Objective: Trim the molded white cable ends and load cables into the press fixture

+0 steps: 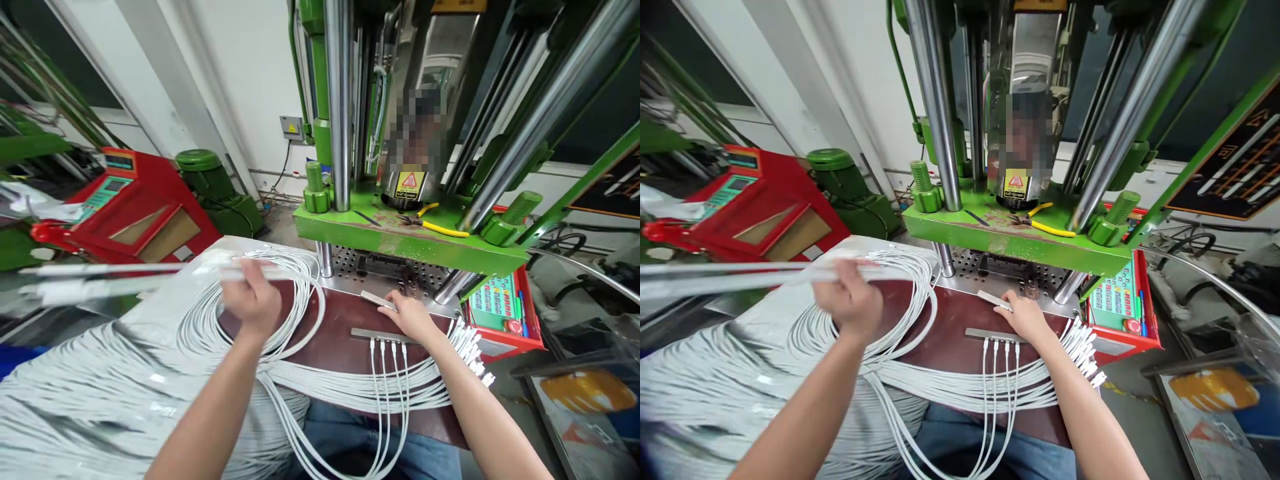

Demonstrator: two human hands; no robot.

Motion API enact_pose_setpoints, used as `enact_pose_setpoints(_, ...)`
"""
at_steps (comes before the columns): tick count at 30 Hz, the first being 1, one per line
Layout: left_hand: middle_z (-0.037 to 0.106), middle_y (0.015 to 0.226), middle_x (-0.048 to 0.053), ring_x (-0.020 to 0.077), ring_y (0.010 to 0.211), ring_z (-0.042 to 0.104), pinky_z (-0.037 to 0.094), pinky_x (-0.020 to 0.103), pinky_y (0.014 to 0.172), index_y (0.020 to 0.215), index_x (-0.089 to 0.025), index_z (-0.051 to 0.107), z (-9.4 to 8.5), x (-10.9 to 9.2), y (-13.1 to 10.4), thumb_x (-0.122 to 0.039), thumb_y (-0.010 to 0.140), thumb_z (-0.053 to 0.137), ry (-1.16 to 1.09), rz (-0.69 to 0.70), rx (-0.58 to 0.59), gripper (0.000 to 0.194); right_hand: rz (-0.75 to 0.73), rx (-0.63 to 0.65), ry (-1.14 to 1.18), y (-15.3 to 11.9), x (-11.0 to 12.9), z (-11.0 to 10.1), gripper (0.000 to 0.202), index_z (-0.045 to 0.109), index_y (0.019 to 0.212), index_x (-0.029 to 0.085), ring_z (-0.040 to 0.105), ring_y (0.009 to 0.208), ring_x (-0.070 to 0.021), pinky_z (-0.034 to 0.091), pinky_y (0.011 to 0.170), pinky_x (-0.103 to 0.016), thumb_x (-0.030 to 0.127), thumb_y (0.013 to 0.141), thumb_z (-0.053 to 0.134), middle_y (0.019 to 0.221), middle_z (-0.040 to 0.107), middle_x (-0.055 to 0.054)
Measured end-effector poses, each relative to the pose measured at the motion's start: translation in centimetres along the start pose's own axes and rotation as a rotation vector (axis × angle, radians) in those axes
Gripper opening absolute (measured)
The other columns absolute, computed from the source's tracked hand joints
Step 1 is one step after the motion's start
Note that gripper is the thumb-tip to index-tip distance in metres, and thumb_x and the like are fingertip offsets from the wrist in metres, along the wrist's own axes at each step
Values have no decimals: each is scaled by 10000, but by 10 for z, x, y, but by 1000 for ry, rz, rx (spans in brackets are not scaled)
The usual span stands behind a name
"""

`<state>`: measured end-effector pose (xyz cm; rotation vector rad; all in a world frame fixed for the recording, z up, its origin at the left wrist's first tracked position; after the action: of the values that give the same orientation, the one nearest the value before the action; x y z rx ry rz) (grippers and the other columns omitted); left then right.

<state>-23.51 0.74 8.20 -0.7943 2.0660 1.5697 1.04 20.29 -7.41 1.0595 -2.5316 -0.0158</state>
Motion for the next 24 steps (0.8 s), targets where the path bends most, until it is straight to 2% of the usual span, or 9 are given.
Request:
enact_pose_setpoints(1, 652, 939, 191, 293, 952, 617, 442, 404, 816, 927, -97, 590, 7, 22, 27, -387, 958, 252, 198, -77, -1, 446, -14, 5, -49, 0, 6, 4, 338, 558, 1062, 188, 657, 775, -239, 402, 637, -293, 485, 925, 474, 865, 699, -66)
enact_pose_setpoints(3, 634, 1010, 280, 373, 1003, 598, 437, 467, 799, 986, -43, 581, 36, 71, 60, -399, 941, 283, 582, -263, 306, 466, -50, -7, -111, 1, 17, 9, 313, 557, 1033, 176, 653, 787, -235, 407, 635, -296, 461, 933, 472, 896, 690, -70)
enact_pose_setpoints(5, 633, 931, 342, 460, 954, 594, 432, 522, 747, 866, -12, 614, 50, 97, 70, -466, 875, 420, 656, -314, 474, 494, -95, -40, -160, 2, 24, 11, 289, 570, 977, 168, 632, 841, -231, 417, 659, -296, 442, 923, 498, 925, 670, -76)
enact_pose_setpoints(7, 648, 872, 319, 465, 935, 596, 424, 522, 755, 796, -37, 629, 61, 102, 56, -508, 856, 429, 638, -274, 600, 515, -142, -76, -213, 2, 29, 12, 277, 586, 926, 162, 596, 903, -237, 426, 712, -303, 433, 903, 533, 934, 643, -86)
enact_pose_setpoints(11, 682, 764, 91, 264, 818, 640, 441, 331, 754, 843, -166, 638, 89, 67, -27, -545, 887, 362, 407, -78, 928, 471, -154, -85, -224, 6, 27, 17, 300, 608, 935, 151, 551, 932, -239, 421, 802, -326, 442, 879, 564, 959, 612, -99)
enact_pose_setpoints(14, 669, 750, 17, 186, 701, 624, 436, 262, 671, 948, -203, 623, 106, 18, -115, -525, 872, 437, 73, 81, 1297, 379, -125, -69, -149, 7, 22, 16, 315, 618, 950, 152, 549, 920, -226, 417, 816, -322, 453, 872, 571, 957, 611, -94)
enact_pose_setpoints(15, 659, 729, 8, 182, 672, 616, 430, 262, 650, 982, -204, 615, 108, 6, -138, -511, 871, 449, 41, 134, 1358, 367, -124, -80, -114, 5, 22, 11, 319, 620, 960, 153, 547, 928, -222, 414, 824, -317, 455, 876, 566, 958, 613, -92)
enact_pose_setpoints(19, 687, 837, 45, 219, 732, 641, 428, 293, 662, 1116, -201, 576, 115, -15, -186, -410, 879, 489, 127, 389, 1389, 327, -121, -119, 89, -11, 21, -15, 330, 628, 974, 177, 562, 919, -187, 407, 804, -280, 460, 937, 464, 951, 631, -62)
enact_pose_setpoints(24, 716, 956, 113, 271, 812, 676, 447, 321, 683, 1069, -189, 598, 127, -8, -194, -341, 925, 436, 256, 541, 1361, 265, -129, 119, 225, -30, 26, -1, 381, 646, 946, 202, 596, 896, -168, 400, 773, -272, 469, 972, 375, 954, 660, -42)
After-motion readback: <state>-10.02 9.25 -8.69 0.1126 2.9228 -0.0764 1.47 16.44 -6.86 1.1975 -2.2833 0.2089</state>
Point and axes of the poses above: each hand's wrist, its own y-axis towards the middle knuckle, its own z-axis out of the palm, x = y × z, the point moved 9 cm from there along y, towards the middle knuckle
